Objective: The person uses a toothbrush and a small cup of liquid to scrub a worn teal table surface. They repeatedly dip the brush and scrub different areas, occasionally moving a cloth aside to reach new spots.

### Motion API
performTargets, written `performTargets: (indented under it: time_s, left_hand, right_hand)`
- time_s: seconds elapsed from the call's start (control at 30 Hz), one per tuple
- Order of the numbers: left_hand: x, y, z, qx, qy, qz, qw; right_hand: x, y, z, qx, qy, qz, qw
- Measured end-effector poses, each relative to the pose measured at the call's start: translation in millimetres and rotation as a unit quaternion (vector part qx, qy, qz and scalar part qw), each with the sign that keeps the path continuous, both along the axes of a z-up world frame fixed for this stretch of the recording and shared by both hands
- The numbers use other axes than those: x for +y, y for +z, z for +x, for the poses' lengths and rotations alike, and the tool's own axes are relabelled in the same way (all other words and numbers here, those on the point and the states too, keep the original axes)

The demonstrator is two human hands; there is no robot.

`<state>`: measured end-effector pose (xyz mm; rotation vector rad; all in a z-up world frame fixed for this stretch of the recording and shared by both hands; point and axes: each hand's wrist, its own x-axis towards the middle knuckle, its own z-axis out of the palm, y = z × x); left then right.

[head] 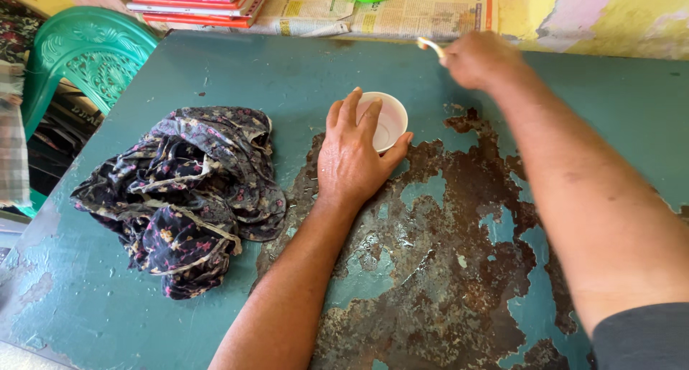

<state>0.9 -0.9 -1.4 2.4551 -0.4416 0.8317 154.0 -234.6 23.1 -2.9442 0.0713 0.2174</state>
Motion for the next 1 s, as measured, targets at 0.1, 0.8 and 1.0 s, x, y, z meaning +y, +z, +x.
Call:
performTargets:
  time_s: [0.1,0.8,1.0]
  left_hand:
    - [0,-2,0,-0.010,0.002,0.005,1.000]
    - [0,-5,2,-0.012,-0.004,-0.016,1.000]
    - [0,-2,4,-0.010,-0.003,-0.009,1.000]
  right_hand:
    - [23,-9,2,-0.051,0.033,-0.067,0.996]
    - [44,-30,16,-0.133,0.070,-0.044,0.988]
    - [72,-29,18,-0.111,0.098,-0.049,0.988]
